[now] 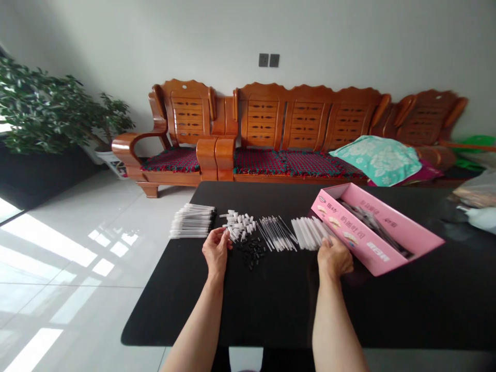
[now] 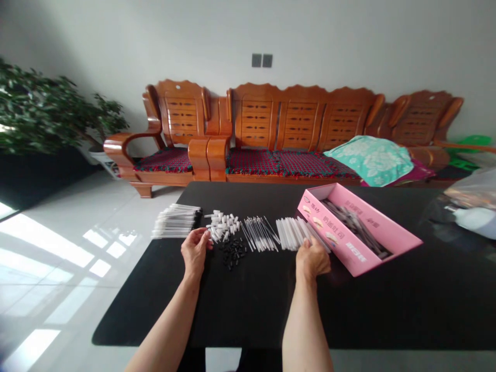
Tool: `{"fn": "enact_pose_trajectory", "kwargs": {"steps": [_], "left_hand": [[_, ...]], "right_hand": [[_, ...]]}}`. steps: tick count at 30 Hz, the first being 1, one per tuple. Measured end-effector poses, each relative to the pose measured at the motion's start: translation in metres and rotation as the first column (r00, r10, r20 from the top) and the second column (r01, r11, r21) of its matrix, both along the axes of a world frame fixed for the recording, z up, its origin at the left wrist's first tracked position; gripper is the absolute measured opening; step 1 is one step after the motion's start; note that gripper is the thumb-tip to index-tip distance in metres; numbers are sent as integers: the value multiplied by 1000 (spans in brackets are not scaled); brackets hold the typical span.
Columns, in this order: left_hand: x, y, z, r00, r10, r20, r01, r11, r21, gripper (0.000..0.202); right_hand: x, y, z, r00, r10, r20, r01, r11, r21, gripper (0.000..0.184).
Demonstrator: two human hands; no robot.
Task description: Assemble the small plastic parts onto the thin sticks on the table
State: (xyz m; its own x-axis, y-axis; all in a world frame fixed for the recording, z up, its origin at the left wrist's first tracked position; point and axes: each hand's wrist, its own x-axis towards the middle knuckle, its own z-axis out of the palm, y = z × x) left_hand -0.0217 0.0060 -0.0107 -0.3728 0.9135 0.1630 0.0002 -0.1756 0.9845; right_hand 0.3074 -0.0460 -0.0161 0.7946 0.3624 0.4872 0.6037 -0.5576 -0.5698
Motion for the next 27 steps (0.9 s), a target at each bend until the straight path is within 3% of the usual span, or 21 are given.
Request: {"fn": "enact_pose_trajectory", "kwargs": {"steps": [4,8,13,15,22,27], "left_hand": [[-2,2,-3,999,31,-25,-32,999,-11,29],[-1,2,-1,996,57,-75,-60,997,-43,19],[1,3,3,980,83,-179,-95,994,-57,13],[1,5,2,976,86,-197,-100,993,-62,14],[3,10,0,983,82,-165,-95,993,-69,32],[0,6,-2,985,110,-134,-115,993,-26,27]], "right_hand": [[-9,1,8,998,-2,-56,-1,998,-55,40],[-38,5,14,988,150,19,-151,985,80,43],[-86,13,10,864,501,49,-503,855,129,43],[-97,15,8,807,589,39,-588,798,128,44],[-103,15,5,749,662,35,-661,741,118,44],[-104,14,3,729,684,32,-683,723,109,46]]}}
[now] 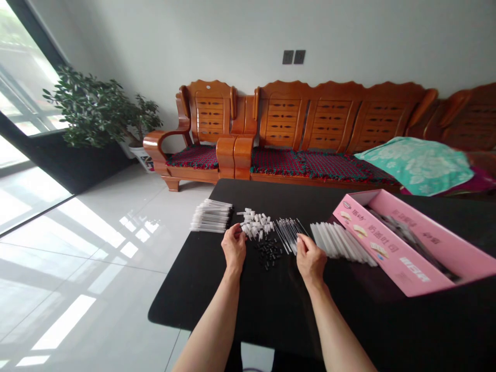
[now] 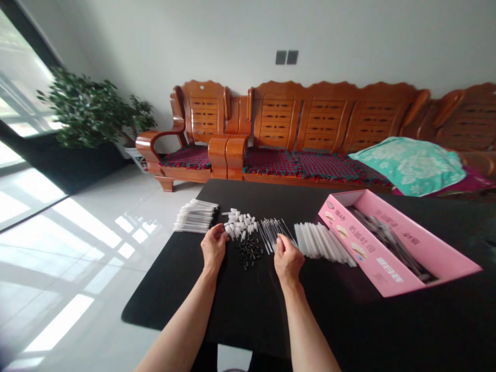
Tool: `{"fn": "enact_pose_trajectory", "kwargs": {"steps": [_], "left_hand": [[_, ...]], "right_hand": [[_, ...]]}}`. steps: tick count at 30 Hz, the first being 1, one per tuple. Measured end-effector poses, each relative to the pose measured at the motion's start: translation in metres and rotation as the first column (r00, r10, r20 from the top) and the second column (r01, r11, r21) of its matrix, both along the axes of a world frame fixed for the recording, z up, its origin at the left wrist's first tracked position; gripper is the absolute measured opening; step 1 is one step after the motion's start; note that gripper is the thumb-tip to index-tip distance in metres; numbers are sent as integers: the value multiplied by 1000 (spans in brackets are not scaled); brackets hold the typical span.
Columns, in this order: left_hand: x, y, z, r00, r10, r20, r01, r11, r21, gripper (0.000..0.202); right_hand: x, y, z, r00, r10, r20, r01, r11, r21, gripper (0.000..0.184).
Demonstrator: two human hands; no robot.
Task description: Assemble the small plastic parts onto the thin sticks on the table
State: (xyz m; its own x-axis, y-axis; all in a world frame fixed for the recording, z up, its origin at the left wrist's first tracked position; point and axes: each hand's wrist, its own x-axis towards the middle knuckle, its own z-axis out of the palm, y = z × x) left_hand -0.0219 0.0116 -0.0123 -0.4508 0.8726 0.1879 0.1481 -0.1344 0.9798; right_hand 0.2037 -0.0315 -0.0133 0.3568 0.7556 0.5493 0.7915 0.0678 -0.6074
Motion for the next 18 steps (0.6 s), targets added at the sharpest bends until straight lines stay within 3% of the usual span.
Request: {"fn": "enact_pose_trajectory", "kwargs": {"steps": [4,7,14,18], "left_hand": [[-13,-4,2,973,165,-163,-151,984,94,22],[-24,-4,3,938,257,-232,-247,966,72,26],[-34,-7,1,966,254,-41,-256,965,-61,23],[-43,-16,5,971,233,-45,-237,967,-94,14]], "right_hand": [[-1,1,-3,1000,28,11,-28,1000,4,46],[0,1,-5,1000,22,14,-22,1000,7,47],[2,3,-8,999,26,32,-27,1000,15,44],[1,3,-7,999,25,25,-26,1000,6,43]]}}
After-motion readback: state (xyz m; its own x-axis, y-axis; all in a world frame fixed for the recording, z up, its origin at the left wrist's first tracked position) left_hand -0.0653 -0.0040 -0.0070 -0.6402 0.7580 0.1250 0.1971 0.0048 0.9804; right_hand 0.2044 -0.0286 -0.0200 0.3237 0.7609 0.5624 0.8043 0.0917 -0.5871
